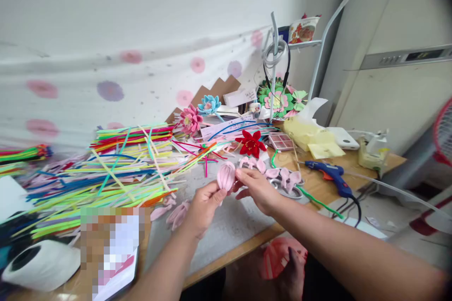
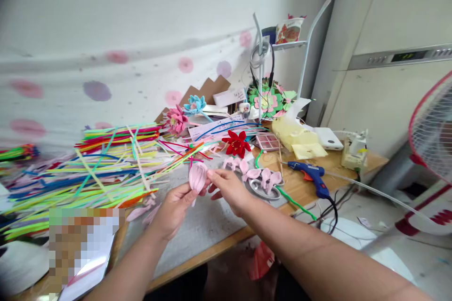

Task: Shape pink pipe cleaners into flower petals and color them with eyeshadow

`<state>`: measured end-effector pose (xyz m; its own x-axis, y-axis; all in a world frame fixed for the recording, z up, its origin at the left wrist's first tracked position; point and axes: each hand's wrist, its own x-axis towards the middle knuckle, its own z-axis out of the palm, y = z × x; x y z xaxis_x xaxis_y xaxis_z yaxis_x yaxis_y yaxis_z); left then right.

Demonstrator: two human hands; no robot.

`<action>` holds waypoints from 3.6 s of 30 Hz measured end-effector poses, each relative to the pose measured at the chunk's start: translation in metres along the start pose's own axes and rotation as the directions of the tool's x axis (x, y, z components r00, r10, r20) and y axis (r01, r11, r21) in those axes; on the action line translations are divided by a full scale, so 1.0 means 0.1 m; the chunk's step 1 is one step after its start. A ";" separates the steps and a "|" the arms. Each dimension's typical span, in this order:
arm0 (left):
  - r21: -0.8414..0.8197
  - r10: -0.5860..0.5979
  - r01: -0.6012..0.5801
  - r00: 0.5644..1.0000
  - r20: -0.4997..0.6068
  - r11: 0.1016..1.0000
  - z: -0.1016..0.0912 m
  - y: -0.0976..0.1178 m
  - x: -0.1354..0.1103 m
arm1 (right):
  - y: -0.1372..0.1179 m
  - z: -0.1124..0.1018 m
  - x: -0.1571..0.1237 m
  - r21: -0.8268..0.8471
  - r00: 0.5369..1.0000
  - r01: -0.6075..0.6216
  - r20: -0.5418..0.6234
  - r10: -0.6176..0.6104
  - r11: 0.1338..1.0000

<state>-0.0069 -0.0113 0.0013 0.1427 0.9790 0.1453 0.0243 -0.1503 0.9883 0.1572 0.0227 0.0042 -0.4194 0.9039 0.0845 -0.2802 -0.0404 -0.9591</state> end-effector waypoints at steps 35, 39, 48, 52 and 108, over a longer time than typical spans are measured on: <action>-0.143 0.021 -0.074 0.939 -0.344 0.987 0.57 0.52 -0.85 | -0.20 0.22 -1.12 -0.243 0.926 0.198 0.365 -0.099 0.950; -0.156 -0.021 -0.030 0.948 -0.317 0.987 0.58 0.44 -0.80 | -0.17 0.25 -1.07 -0.245 0.931 0.152 0.360 -0.056 0.958; -0.316 -0.136 0.099 0.986 -0.096 0.944 0.54 0.33 -0.75 | -0.16 0.25 -1.02 -0.326 0.930 0.228 0.352 -0.106 0.918; -0.349 -0.228 0.229 0.973 0.046 0.908 0.48 0.25 -0.77 | -0.13 0.27 -1.02 -0.293 0.914 0.245 0.389 -0.118 0.924; 0.094 -0.174 0.196 0.964 -0.200 0.976 -0.02 0.06 -0.37 | 0.03 0.20 -0.31 -0.555 0.770 0.621 0.564 -0.298 0.554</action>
<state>-0.0144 -0.0476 0.0017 -0.0647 0.9976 -0.0229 0.1443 0.0320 0.9890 0.1526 -0.0141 0.0039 -0.7269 0.4677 0.5029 0.0637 0.7751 -0.6286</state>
